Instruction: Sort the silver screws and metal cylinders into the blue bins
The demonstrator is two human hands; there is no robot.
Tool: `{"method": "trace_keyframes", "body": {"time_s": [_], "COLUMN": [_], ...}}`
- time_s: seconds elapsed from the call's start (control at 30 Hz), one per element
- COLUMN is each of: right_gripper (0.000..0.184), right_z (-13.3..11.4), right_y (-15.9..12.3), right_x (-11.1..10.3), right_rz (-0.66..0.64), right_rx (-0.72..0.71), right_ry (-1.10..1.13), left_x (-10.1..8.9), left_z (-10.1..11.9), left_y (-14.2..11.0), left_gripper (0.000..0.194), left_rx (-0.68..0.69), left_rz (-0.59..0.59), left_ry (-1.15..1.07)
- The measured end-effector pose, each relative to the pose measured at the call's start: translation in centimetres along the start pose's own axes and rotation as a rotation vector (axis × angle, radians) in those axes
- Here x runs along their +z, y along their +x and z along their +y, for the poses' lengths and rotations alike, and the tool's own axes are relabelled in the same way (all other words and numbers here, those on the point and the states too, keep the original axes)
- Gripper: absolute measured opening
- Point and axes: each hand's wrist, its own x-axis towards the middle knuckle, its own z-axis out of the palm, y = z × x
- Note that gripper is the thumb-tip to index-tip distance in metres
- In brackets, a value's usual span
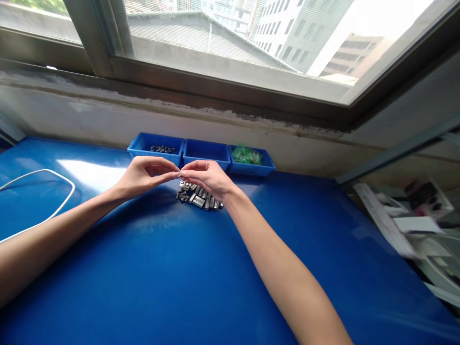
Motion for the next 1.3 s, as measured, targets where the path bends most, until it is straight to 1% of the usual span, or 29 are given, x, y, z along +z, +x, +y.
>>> {"method": "trace_keyframes", "body": {"time_s": [0.07,0.13,0.2,0.3,0.37,0.4,0.47,0.5,0.6,0.67,0.7,0.73,0.8,0.87,0.93,1.03,1.1,1.13,1.17,1.2,1.23,1.3], "right_gripper": [0.031,0.032,0.034,0.032,0.026,0.022,0.015,0.014,0.014,0.015,0.015,0.015,0.015,0.016,0.016,0.017,0.020,0.021,0.021,0.021,0.021,0.021], "right_z": [0.0,-0.1,-0.3,-0.7,-0.9,-1.0,-1.1,-1.1,-1.1,-1.2,-1.3,-1.3,-1.1,-0.6,0.3,1.9,2.8,3.0,3.2,3.4,3.5,3.7], "right_y": [0.0,0.0,-0.1,-0.3,-0.5,-0.5,-0.6,-0.6,-0.7,-0.7,-0.6,-0.6,-0.5,-0.6,-0.8,-1.8,-2.7,-3.1,-3.4,-3.7,-3.9,-3.9], "right_x": [-0.1,-0.1,-0.1,0.1,0.2,0.3,0.4,0.4,0.1,-0.2,-0.4,-0.5,-0.7,-0.7,-0.6,-0.5,-0.5,-0.4,-0.4,-0.2,-0.1,0.3], "right_rz": [0.019,0.035,0.048,0.054,0.073,0.098,0.167,0.198,0.250,0.272,0.283,0.291,0.295,0.303,0.338,0.409,0.427,0.430,0.436,0.441,0.442,0.423], "right_rx": [0.000,-0.006,-0.035,-0.105,-0.140,-0.152,-0.166,-0.170,-0.178,-0.198,-0.213,-0.229,-0.270,-0.324,-0.402,-0.561,-0.640,-0.666,-0.682,-0.692,-0.697,-0.701], "right_ry": [0.026,0.017,-0.036,-0.216,-0.394,-0.495,-0.679,-0.743,-0.813,-0.838,-0.858,-0.883,-0.935,-0.992,-1.073,-1.225,-1.295,-1.321,-1.332,-1.335,-1.332,-1.325], "left_x": [-0.1,-0.1,-0.4,-0.9,-1.3,-1.4,-1.5,-1.5,-1.6,-1.9,-2.0,-2.2,-2.4,-2.4,-2.3,-2.1,-2.1,-2.1,-2.2,-2.2,-2.3,-2.5], "left_z": [0.0,-0.1,-0.1,-0.5,-0.8,-1.0,-1.5,-1.6,-2.0,-2.1,-2.0,-2.0,-1.9,-1.9,-2.0,-2.3,-2.3,-2.2,-2.0,-1.7,-1.5,-1.2], "left_y": [0.1,0.3,0.6,1.1,1.2,1.2,0.9,0.8,0.4,0.3,0.3,0.3,0.3,0.3,0.4,0.5,0.6,0.8,0.9,1.1,1.4,2.0], "left_gripper": [0.041,0.042,0.041,0.045,0.044,0.041,0.033,0.029,0.021,0.022,0.023,0.026,0.031,0.031,0.027,0.023,0.021,0.021,0.021,0.021,0.021,0.020], "left_rx": [-0.009,-0.007,-0.016,-0.041,-0.050,-0.047,0.014,0.043,0.065,0.091,0.108,0.126,0.164,0.195,0.213,0.222,0.246,0.261,0.272,0.275,0.257,0.175], "left_rz": [-0.016,0.003,0.060,0.182,0.185,0.155,0.115,0.114,0.192,0.238,0.218,0.165,0.000,-0.136,-0.186,-0.200,-0.161,-0.107,-0.032,0.070,0.185,0.352], "left_ry": [-0.028,-0.033,-0.012,0.043,0.124,0.185,0.349,0.415,0.518,0.573,0.602,0.629,0.680,0.729,0.763,0.755,0.716,0.693,0.669,0.644,0.631,0.569]}}
